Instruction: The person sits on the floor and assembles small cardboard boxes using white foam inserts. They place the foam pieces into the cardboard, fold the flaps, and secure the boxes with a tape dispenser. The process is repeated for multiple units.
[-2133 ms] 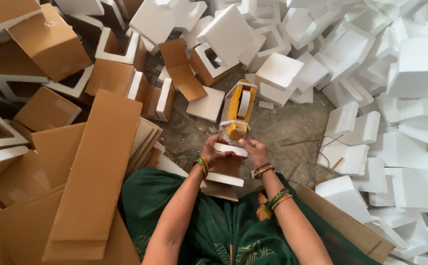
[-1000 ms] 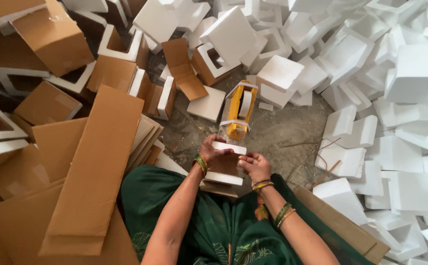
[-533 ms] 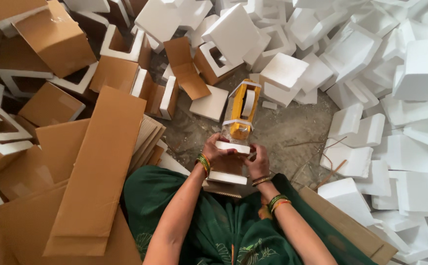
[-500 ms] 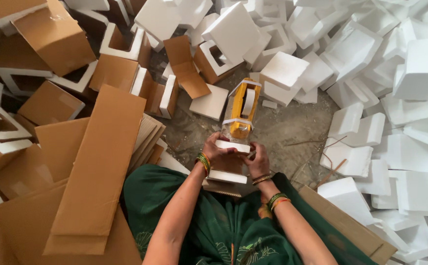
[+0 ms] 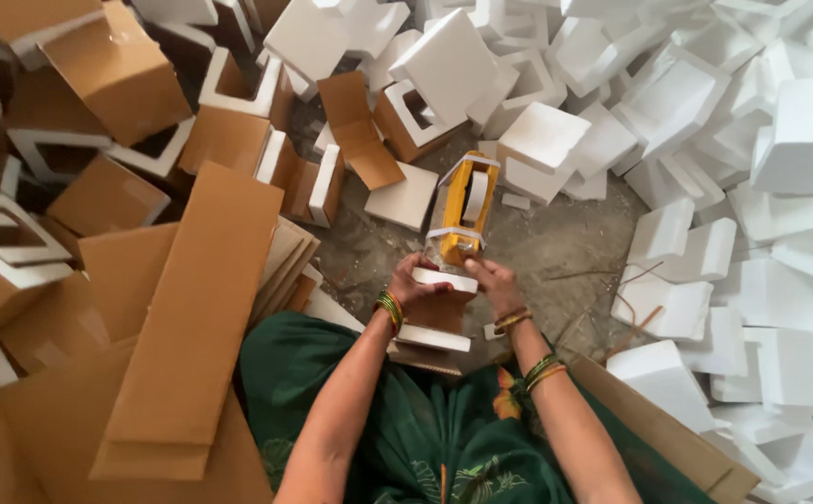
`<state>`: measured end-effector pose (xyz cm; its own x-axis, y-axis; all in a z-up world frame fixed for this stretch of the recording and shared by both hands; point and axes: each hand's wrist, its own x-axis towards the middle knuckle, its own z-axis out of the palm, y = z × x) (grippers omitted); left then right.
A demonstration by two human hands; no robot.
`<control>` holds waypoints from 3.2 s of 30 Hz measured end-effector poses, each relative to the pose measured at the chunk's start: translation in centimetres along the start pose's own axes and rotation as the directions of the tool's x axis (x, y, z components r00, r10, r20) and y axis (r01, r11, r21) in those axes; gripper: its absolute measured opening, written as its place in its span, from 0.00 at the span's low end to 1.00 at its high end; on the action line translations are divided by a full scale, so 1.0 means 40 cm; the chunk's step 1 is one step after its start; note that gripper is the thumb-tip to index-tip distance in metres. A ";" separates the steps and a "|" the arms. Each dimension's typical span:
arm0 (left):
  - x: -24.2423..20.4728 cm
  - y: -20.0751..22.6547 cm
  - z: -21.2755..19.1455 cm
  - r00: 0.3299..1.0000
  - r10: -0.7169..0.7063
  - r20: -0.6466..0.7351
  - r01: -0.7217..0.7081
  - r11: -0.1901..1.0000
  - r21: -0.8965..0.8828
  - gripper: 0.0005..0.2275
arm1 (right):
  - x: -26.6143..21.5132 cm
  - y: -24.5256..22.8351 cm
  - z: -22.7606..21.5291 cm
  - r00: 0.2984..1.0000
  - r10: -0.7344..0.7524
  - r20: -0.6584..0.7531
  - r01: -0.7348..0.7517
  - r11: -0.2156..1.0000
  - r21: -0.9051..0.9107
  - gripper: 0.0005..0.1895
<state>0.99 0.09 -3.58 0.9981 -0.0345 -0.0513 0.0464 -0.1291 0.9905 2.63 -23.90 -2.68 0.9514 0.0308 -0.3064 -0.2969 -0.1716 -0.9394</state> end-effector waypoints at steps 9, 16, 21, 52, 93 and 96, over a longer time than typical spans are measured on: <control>-0.006 -0.025 0.030 1.000 -0.001 0.018 0.000 1.000 0.011 0.24 | 0.064 -0.035 0.010 0.889 0.448 0.098 -0.459 0.868 0.188 0.14; -0.005 -0.052 0.039 0.961 0.266 0.071 -0.273 0.954 0.123 0.22 | -0.001 0.015 0.000 0.859 -0.051 0.509 0.497 0.318 -0.807 0.23; 0.011 -0.050 0.031 0.987 0.159 0.006 -0.158 0.974 0.160 0.23 | -0.037 0.007 0.014 0.994 -0.105 -0.038 0.077 0.892 -0.445 0.18; 0.006 -0.025 -0.027 0.859 0.004 0.512 -0.106 0.980 0.170 0.19 | -0.169 -0.039 0.112 0.812 0.400 0.425 -0.396 0.913 -0.101 0.13; -0.012 -0.031 -0.013 0.945 0.085 0.314 -0.196 0.919 0.342 0.22 | -0.202 -0.025 0.206 0.982 0.098 -0.161 -0.185 0.666 -0.723 0.14; -0.015 -0.077 -0.002 0.943 0.191 0.271 -0.285 0.884 0.370 0.23 | -0.306 -0.136 0.221 0.982 0.076 -0.173 -0.165 0.792 -0.587 0.12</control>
<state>0.25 0.60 -6.60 0.9395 -0.3256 0.1065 -0.2587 -0.4708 0.8435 -8.13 -14.65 4.82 0.9259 -0.1530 -0.3454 -0.3440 -0.7194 -0.6034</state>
